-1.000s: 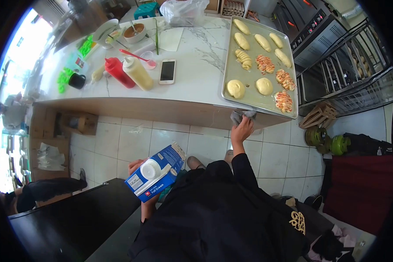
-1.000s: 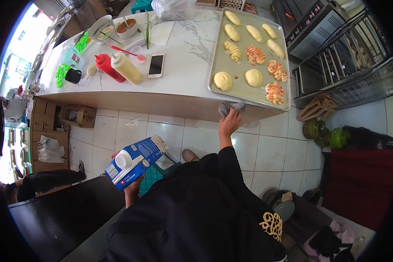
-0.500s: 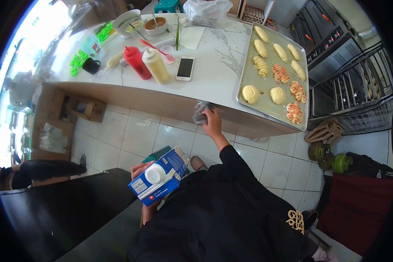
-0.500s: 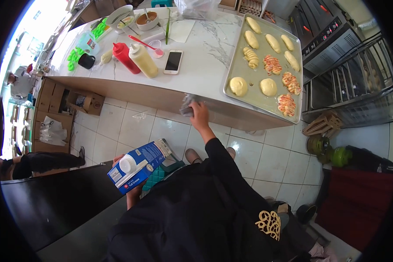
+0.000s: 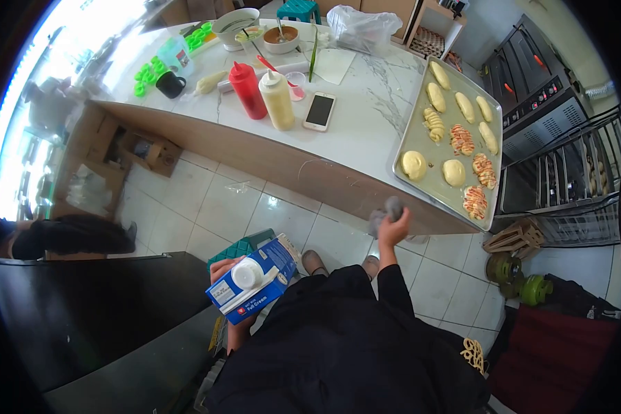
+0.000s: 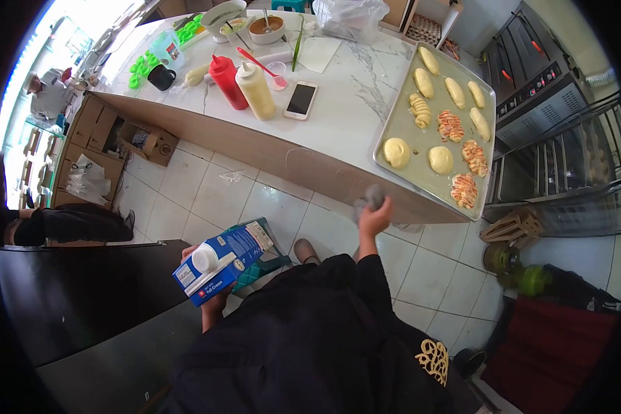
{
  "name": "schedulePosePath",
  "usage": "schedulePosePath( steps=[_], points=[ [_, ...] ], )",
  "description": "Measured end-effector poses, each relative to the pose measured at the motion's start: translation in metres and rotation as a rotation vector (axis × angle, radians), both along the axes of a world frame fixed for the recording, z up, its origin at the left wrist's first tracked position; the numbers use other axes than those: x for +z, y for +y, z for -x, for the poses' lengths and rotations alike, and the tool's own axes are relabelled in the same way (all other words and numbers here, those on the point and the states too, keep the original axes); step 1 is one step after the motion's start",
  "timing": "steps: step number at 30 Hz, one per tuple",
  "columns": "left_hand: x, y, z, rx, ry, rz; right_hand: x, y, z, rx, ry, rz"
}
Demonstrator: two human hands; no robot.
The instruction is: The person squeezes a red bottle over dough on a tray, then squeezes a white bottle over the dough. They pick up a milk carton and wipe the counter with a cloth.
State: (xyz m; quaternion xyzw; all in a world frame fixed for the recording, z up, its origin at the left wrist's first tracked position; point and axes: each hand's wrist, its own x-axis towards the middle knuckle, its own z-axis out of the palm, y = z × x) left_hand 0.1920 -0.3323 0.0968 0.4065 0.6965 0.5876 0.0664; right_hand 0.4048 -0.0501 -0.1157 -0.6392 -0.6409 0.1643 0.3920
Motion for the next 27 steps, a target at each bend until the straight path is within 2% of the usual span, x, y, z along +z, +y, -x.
schedulePosePath(
  steps=[2,4,7,10,12,14,16,21,24,25,27],
  points=[
    [0.006,0.005,0.001,-0.029,0.011,-0.046,0.002,0.016,-0.014,-0.263,-0.142,-0.113],
    [0.006,0.011,-0.001,-0.047,-0.026,-0.122,0.001,0.025,-0.005,-0.249,-0.189,-0.088],
    [0.004,0.014,0.004,-0.074,-0.014,-0.087,0.011,0.024,0.02,-0.26,-0.271,-0.064],
    [0.005,0.018,0.005,-0.076,-0.011,-0.061,0.016,0.014,0.047,-0.015,-0.421,0.007],
    [0.008,0.019,0.007,-0.089,0.019,-0.038,0.021,0.008,0.078,0.097,-0.397,0.043],
    [0.007,0.019,0.008,-0.089,0.05,-0.021,0.039,0.002,0.115,0.129,-0.328,0.222],
    [0.001,0.017,0.009,-0.073,-0.018,-0.095,0.038,-0.004,0.145,0.2,-0.336,0.237],
    [0.0,-0.001,0.009,0.042,0.048,-0.084,0.029,-0.003,0.201,0.447,-0.267,0.168],
    [-0.003,-0.015,0.007,0.159,0.11,-0.026,0.031,0.009,0.231,0.741,-0.224,0.085],
    [-0.004,-0.02,0.006,0.164,0.115,-0.029,0.037,0.013,0.243,0.746,-0.219,0.08],
    [0.001,-0.023,-0.001,0.243,-0.026,0.013,0.023,0.022,0.261,1.081,-0.488,0.115]
  ],
)
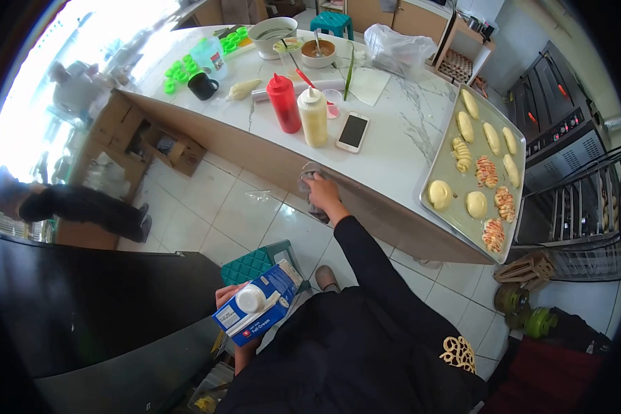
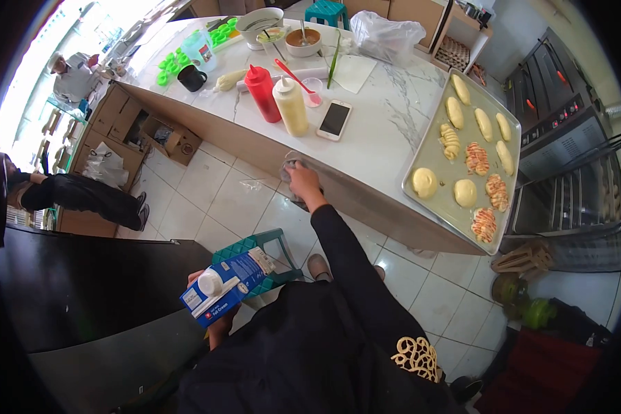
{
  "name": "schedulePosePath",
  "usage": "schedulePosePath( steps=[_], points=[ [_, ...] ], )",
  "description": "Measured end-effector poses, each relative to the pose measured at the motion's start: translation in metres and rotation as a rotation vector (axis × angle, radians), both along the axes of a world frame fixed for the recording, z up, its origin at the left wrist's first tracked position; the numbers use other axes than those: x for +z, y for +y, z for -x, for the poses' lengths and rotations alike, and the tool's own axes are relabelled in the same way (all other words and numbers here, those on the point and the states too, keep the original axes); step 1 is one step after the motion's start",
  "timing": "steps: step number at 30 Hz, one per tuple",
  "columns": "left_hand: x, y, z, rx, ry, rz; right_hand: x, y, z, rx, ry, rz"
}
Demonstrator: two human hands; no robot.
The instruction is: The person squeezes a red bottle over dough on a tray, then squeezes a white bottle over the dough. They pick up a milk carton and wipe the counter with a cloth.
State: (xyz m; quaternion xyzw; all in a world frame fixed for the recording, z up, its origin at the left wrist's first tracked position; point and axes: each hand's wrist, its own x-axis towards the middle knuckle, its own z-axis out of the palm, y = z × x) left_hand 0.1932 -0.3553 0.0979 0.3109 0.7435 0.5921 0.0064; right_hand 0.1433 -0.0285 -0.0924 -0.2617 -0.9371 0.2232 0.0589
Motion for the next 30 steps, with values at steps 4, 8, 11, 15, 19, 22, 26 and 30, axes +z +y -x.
schedulePosePath(
  steps=[4,8,11,15,19,22,26,30],
  points=[
    [0.006,-0.007,-0.001,0.037,-0.002,-0.035,-0.037,-0.006,-0.007,0.153,-0.325,0.052],
    [-0.002,-0.012,0.006,-0.003,0.012,0.022,-0.039,-0.023,-0.039,0.192,0.047,-0.219],
    [0.002,0.003,0.004,-0.017,-0.025,-0.039,-0.014,-0.003,-0.014,0.479,0.27,-0.632],
    [0.0,0.013,0.003,0.003,0.004,-0.026,-0.018,0.04,0.049,0.666,0.392,-0.996],
    [-0.011,0.006,-0.004,0.05,-0.069,0.019,-0.037,0.051,0.063,0.756,-0.022,-1.166],
    [-0.021,0.002,-0.014,0.11,-0.13,0.0,-0.06,0.055,0.047,0.81,-0.151,-1.224],
    [-0.025,-0.001,-0.025,0.125,-0.128,0.007,-0.092,0.069,-0.027,0.955,-0.337,-1.212],
    [-0.022,-0.004,-0.027,0.055,-0.054,0.116,-0.113,0.083,-0.15,1.06,-0.599,-1.14]
  ],
)
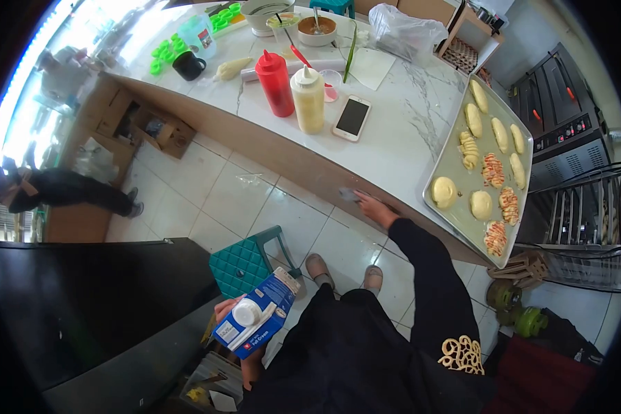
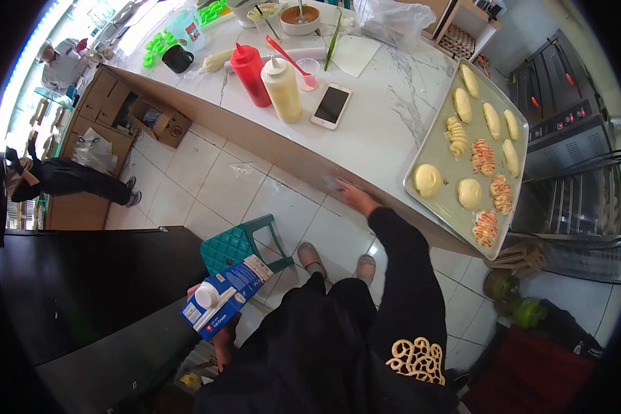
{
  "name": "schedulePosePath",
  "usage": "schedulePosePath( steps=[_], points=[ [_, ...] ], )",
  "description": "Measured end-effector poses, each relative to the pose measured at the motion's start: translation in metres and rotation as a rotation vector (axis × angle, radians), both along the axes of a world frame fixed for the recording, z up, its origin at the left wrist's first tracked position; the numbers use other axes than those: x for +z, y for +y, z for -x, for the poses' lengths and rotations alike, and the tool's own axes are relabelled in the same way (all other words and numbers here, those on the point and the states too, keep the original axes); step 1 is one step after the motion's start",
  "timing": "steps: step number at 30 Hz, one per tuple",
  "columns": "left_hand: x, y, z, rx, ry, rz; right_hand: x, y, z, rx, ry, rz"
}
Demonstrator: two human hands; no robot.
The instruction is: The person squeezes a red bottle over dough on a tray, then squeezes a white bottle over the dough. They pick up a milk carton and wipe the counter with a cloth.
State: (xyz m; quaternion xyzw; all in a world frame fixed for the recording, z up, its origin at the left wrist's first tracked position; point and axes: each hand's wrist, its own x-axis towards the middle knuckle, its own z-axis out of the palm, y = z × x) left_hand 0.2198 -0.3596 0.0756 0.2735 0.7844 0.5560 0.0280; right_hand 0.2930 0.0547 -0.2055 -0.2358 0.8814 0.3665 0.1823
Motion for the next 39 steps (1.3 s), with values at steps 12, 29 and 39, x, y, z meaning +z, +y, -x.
schedulePosePath(
  steps=[12,29,39],
  points=[
    [-0.008,0.042,-0.009,-0.07,-0.011,-0.112,0.083,0.011,-0.161,-0.353,0.421,0.399],
    [-0.006,0.014,0.006,0.08,0.031,-0.257,0.071,-0.049,0.187,-0.344,0.803,0.484],
    [-0.064,-0.014,0.03,0.095,0.04,-0.327,-0.052,-0.041,0.25,0.005,0.393,0.06]
  ],
)
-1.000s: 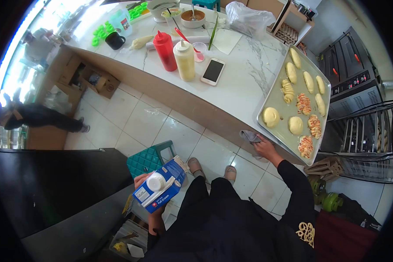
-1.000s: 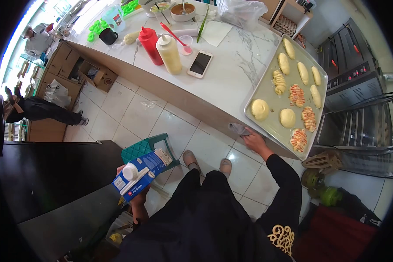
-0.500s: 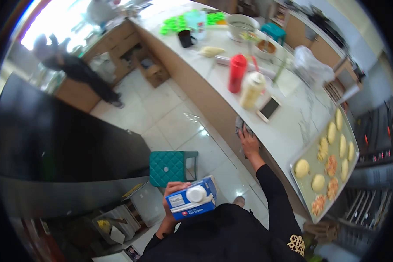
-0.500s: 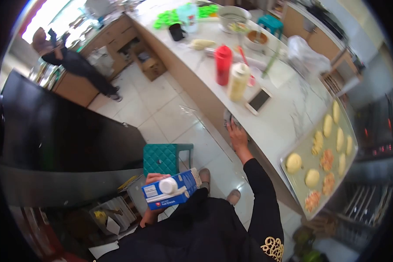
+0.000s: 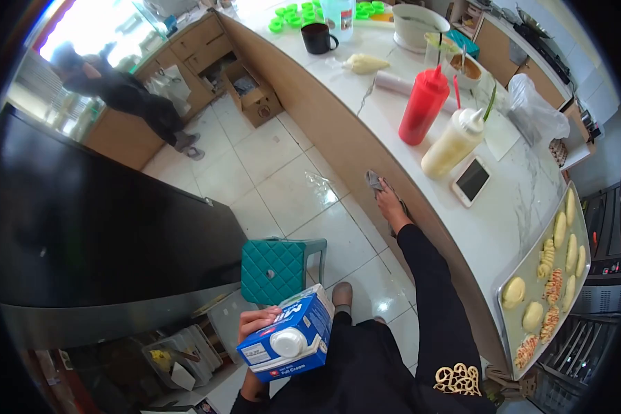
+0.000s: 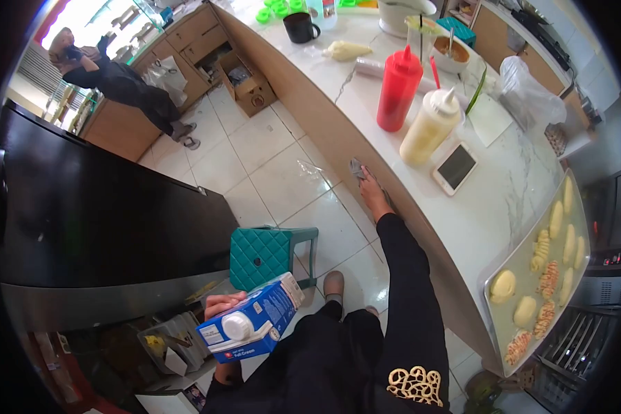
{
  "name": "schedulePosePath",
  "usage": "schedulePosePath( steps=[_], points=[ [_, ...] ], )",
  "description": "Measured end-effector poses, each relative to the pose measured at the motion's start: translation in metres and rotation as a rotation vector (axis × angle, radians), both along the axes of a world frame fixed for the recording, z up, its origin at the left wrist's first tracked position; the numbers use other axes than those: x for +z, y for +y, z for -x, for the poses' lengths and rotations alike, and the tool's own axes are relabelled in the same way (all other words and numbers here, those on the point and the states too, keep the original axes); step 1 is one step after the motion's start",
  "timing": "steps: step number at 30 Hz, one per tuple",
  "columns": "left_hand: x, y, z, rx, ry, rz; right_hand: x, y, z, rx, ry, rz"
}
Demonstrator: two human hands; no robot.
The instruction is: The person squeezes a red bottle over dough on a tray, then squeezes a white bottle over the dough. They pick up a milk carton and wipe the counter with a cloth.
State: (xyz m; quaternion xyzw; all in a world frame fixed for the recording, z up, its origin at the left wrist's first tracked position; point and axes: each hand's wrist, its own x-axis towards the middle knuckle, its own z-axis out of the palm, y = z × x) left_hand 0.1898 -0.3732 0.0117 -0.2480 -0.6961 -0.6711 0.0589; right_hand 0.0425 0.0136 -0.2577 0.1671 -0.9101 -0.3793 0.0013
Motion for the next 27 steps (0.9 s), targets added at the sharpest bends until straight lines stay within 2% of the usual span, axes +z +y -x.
schedulePosePath(
  steps=[1,4,7,8,9,10,11,12,13,14,15,17,18,19,21,23,25,27],
  points=[
    [-0.009,-0.001,-0.002,0.018,0.012,0.022,-0.017,0.006,-0.009,0.059,-0.067,-0.02],
    [-0.035,0.001,-0.009,0.073,0.045,0.08,-0.07,0.015,-0.072,0.037,-0.177,-0.039],
    [-0.069,0.004,-0.023,0.108,0.035,0.063,-0.108,0.036,-0.18,-0.033,-0.319,0.141],
    [-0.078,0.005,-0.031,0.126,0.039,0.098,-0.108,0.04,-0.227,-0.088,-0.371,0.218],
    [-0.087,0.009,-0.037,0.141,0.046,0.13,-0.11,0.047,-0.28,-0.103,-0.17,0.347],
    [-0.098,0.012,-0.044,0.136,0.026,0.126,-0.083,0.05,-0.325,-0.077,-0.038,0.516],
    [-0.103,0.02,-0.049,0.075,0.008,0.035,-0.065,0.052,-0.373,-0.207,-0.05,0.616],
    [-0.117,0.025,-0.058,0.079,-0.025,0.056,-0.049,0.056,-0.416,-0.25,0.029,0.55],
    [-0.133,0.031,-0.065,0.086,-0.05,0.074,-0.034,0.056,-0.462,-0.44,-0.007,0.504],
    [-0.146,0.036,-0.07,0.072,-0.052,0.205,-0.024,0.06,-0.486,-0.627,-0.026,0.455],
    [-0.152,0.047,-0.068,-0.005,-0.098,0.046,-0.009,0.06,-0.485,-0.638,-0.012,0.446],
    [-0.192,0.069,-0.067,-0.016,-0.078,0.061,0.0,0.054,-0.469,-0.448,0.401,0.085],
    [-0.216,0.073,-0.065,-0.029,-0.032,0.147,-0.017,0.049,-0.45,-0.466,0.481,0.048],
    [-0.239,0.083,-0.064,-0.024,-0.073,0.094,-0.032,0.052,-0.418,-0.469,0.562,0.009],
    [-0.286,0.096,-0.057,-0.027,-0.037,0.054,-0.05,0.036,-0.337,-0.462,0.728,0.137],
    [-0.326,0.104,-0.051,-0.004,0.024,0.047,-0.063,0.02,-0.262,-0.474,0.761,0.147],
    [-0.372,0.109,-0.046,0.084,0.128,0.075,-0.106,0.02,-0.188,-0.301,0.757,0.198],
    [-0.407,0.109,-0.046,0.12,0.166,0.09,-0.168,0.014,-0.121,-0.167,0.511,0.409]
  ],
)
